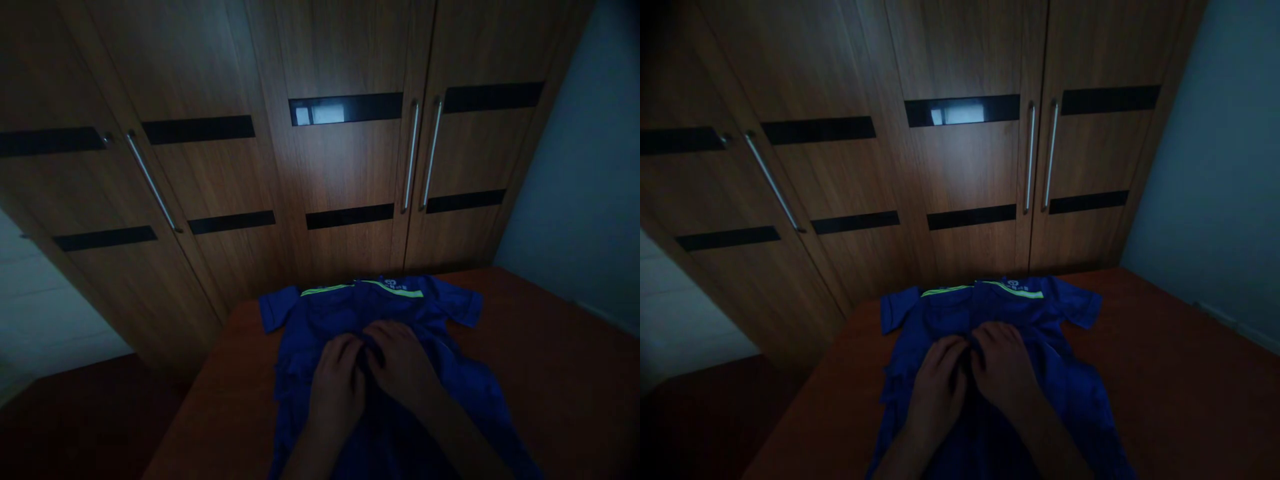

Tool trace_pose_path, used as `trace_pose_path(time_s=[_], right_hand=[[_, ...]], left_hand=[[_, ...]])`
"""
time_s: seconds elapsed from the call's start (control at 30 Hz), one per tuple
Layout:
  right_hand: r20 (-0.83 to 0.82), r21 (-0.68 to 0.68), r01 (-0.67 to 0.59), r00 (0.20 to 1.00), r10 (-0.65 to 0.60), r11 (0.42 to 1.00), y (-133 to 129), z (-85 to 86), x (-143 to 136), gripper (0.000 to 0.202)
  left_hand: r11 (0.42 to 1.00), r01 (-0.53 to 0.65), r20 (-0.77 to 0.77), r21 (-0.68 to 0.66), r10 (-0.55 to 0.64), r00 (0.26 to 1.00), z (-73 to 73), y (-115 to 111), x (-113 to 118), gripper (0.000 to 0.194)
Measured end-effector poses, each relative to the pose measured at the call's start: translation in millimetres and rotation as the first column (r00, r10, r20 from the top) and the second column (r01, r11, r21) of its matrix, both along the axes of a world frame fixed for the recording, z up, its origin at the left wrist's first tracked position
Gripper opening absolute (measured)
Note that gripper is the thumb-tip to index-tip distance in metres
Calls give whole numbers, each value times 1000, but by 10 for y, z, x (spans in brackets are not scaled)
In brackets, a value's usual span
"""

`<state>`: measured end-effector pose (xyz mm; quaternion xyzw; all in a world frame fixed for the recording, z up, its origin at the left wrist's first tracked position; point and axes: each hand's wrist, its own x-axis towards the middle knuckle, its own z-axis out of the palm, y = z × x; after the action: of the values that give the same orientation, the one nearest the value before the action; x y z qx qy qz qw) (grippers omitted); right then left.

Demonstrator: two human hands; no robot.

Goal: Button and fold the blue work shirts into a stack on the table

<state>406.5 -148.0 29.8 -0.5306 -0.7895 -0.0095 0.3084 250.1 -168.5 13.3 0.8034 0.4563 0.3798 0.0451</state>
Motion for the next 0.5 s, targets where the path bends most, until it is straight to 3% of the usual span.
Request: trace_pose_path(time_s=[0.13, 0.27, 0.37, 0.5], right_hand=[[-4, -156, -14, 1000, 14, 988, 79, -196, -75, 25], [-75, -203, -62, 996, 47, 977, 108, -381, -22, 27], [-97, -221, -86, 993, 65, 972, 104, -421, 0, 27], [-113, -195, -104, 990, 83, 975, 113, -443, 9, 27]], left_hand=[[990, -87, -34, -116, 83, 996, -152, 89, -12, 40], [968, -124, -150, -217, 92, 984, -238, 134, -7, 25], [959, -164, -218, -232, 113, 969, -247, 144, 24, 18], [956, -179, -237, -232, 123, 964, -232, 140, 27, 21]])
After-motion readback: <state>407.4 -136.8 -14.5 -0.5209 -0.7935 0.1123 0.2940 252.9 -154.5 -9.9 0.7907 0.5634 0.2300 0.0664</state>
